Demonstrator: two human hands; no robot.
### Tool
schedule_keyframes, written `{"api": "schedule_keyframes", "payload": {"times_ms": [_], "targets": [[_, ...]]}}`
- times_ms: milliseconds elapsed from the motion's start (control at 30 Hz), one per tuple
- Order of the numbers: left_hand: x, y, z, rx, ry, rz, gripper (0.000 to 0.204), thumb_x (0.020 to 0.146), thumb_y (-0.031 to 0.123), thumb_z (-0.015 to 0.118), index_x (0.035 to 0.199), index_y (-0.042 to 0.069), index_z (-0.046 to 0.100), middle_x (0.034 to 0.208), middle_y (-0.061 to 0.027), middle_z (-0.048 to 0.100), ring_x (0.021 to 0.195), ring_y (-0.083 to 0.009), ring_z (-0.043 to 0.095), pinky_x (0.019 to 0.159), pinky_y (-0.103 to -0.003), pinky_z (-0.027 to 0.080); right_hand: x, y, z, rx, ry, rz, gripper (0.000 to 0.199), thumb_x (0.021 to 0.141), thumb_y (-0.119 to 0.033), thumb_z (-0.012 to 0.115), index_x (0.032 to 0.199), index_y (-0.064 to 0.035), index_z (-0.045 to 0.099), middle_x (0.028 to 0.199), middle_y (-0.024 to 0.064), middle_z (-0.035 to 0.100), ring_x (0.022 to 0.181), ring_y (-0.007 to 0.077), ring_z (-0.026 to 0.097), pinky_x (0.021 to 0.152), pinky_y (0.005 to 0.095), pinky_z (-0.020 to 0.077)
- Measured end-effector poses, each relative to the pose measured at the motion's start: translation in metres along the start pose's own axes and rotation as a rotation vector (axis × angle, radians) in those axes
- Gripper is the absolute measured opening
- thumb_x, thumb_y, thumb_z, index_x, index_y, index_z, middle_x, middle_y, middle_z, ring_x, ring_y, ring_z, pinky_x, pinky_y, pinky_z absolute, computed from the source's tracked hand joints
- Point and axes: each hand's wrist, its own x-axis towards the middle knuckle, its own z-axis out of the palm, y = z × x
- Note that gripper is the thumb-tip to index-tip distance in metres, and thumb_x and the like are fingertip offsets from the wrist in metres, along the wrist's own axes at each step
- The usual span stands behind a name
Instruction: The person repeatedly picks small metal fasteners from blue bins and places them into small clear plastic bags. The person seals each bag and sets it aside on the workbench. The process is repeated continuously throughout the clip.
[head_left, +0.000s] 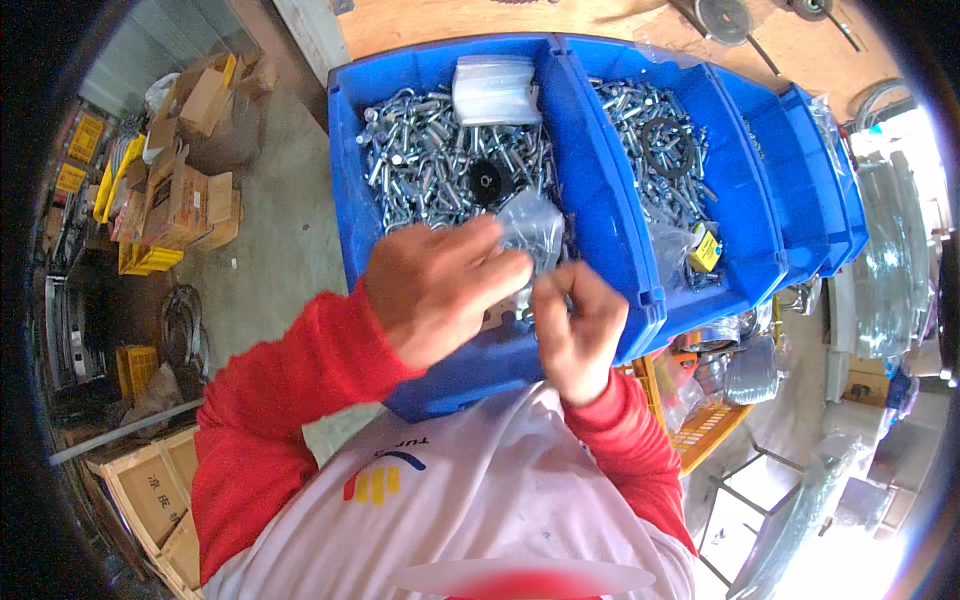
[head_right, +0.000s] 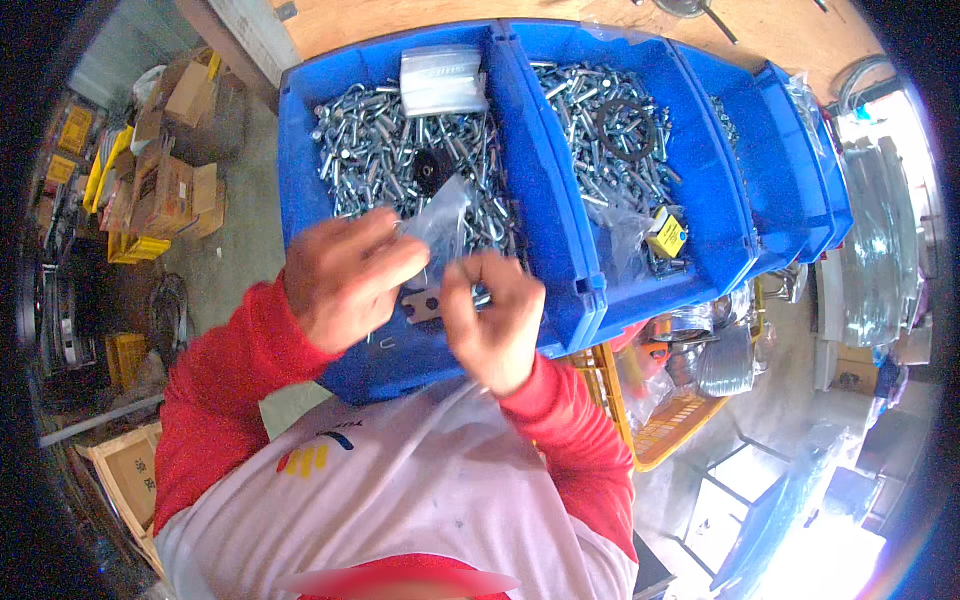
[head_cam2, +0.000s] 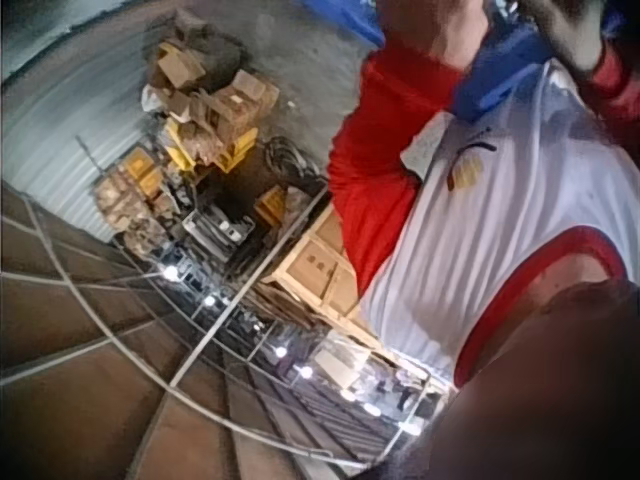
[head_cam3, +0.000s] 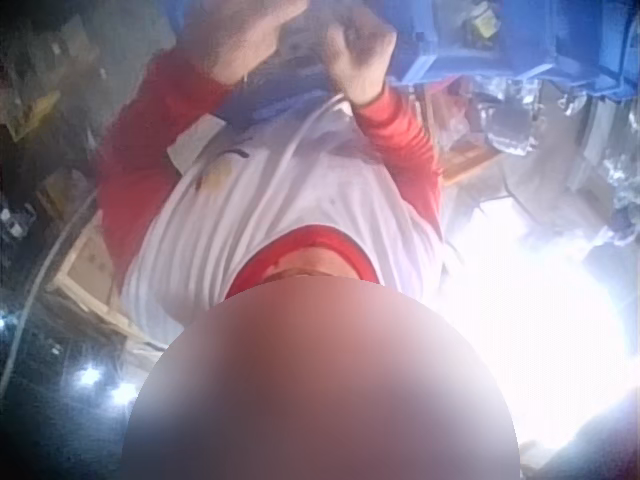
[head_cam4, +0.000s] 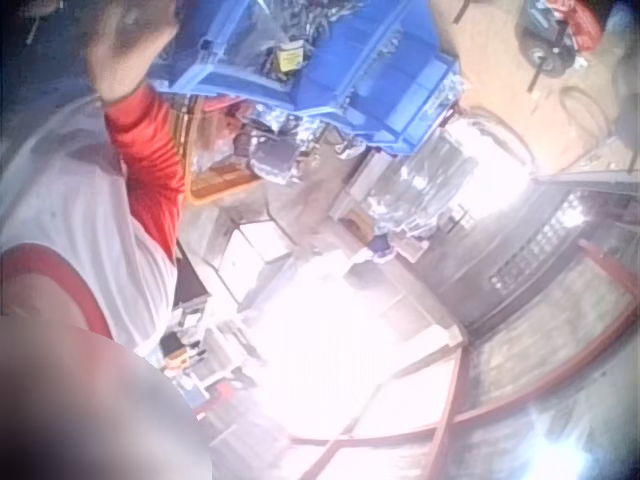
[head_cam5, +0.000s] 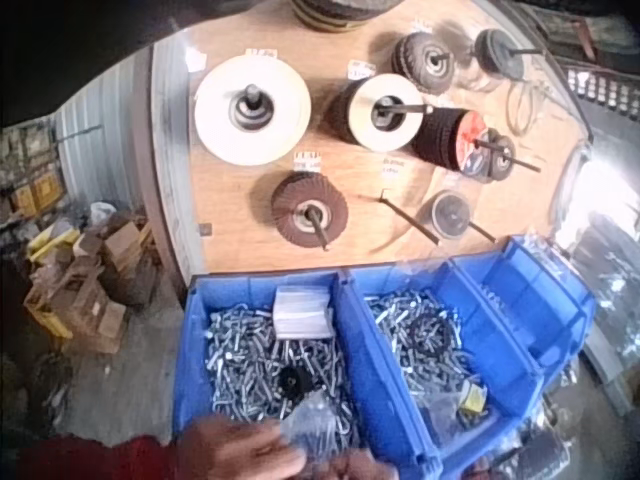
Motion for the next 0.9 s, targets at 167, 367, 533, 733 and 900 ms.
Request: {"api": "schedule_keyframes", "payload": {"times_ms": [167, 367, 533, 733, 900], "targets": [[0.039, -0.030, 0.004, -0.014, 0.104, -0.271, 0.031, 0.094, 0.010, 0.066, 0.125, 0.010, 0.071, 0.097, -0.0161, 0.064, 0.080, -0.0369, 0.067, 0.066, -0.041, 0.056, 0.039, 0.015, 0.019, -0.011, 0.135, -0.177, 0.009, 0.086, -0.001, 0.067, 0.077, 0.0016, 0.064, 0.070, 0.0127, 0.063, 0.063, 0.0237, 0.059, 0.064, 0.0363, 0.0453], [0.037, -0.092, 0.028, -0.408, 0.084, -0.373, 0.037, 0.089, 0.002, 0.061, 0.123, 0.006, 0.074, 0.094, -0.0072, 0.078, 0.061, -0.0083, 0.061, 0.059, -0.026, 0.050, 0.043, 0.034, 0.034, -0.106, -0.006, -0.272, 0.002, 0.084, -0.001, 0.069, 0.084, 0.0004, 0.069, 0.077, 0.0161, 0.066, 0.072, 0.0320, 0.066, 0.071, 0.0407, 0.0492], [0.033, -0.118, 0.037, -0.144, 0.244, -0.198, 0.044, 0.077, -0.004, 0.057, 0.118, 0.003, 0.074, 0.116, -0.0191, 0.074, 0.087, -0.0257, 0.075, 0.073, -0.033, 0.058, 0.029, 0.064, 0.064, -0.319, -0.719, -0.367, 0.024, 0.084, -0.006, 0.068, 0.107, -0.0001, 0.071, 0.097, 0.0176, 0.071, 0.092, 0.0357, 0.072, 0.073, 0.0471, 0.0582], [0.032, -0.119, 0.042, -0.303, 0.210, -0.178, 0.043, 0.077, -0.005, 0.056, 0.115, 0.002, 0.074, 0.118, -0.0196, 0.073, 0.094, -0.0335, 0.074, 0.079, -0.037, 0.059, 0.013, 0.082, 0.079, -0.859, -0.909, -0.419, 0.029, 0.082, -0.014, 0.068, 0.111, -0.0068, 0.070, 0.105, 0.0121, 0.065, 0.088, 0.0318, 0.071, 0.071, 0.0459, 0.0598], [0.033, -0.121, 0.043, -0.352, 0.225, -0.180, 0.040, 0.077, -0.004, 0.058, 0.113, 0.001, 0.075, 0.112, -0.0211, 0.074, 0.092, -0.0355, 0.074, 0.081, -0.038, 0.059, 0.016, 0.049, 0.057, -1.003, -0.979, -0.124, 0.029, 0.081, -0.020, 0.072, 0.107, -0.0077, 0.070, 0.100, 0.0144, 0.066, 0.087, 0.0360, 0.071, 0.071, 0.0478, 0.0588]]}}
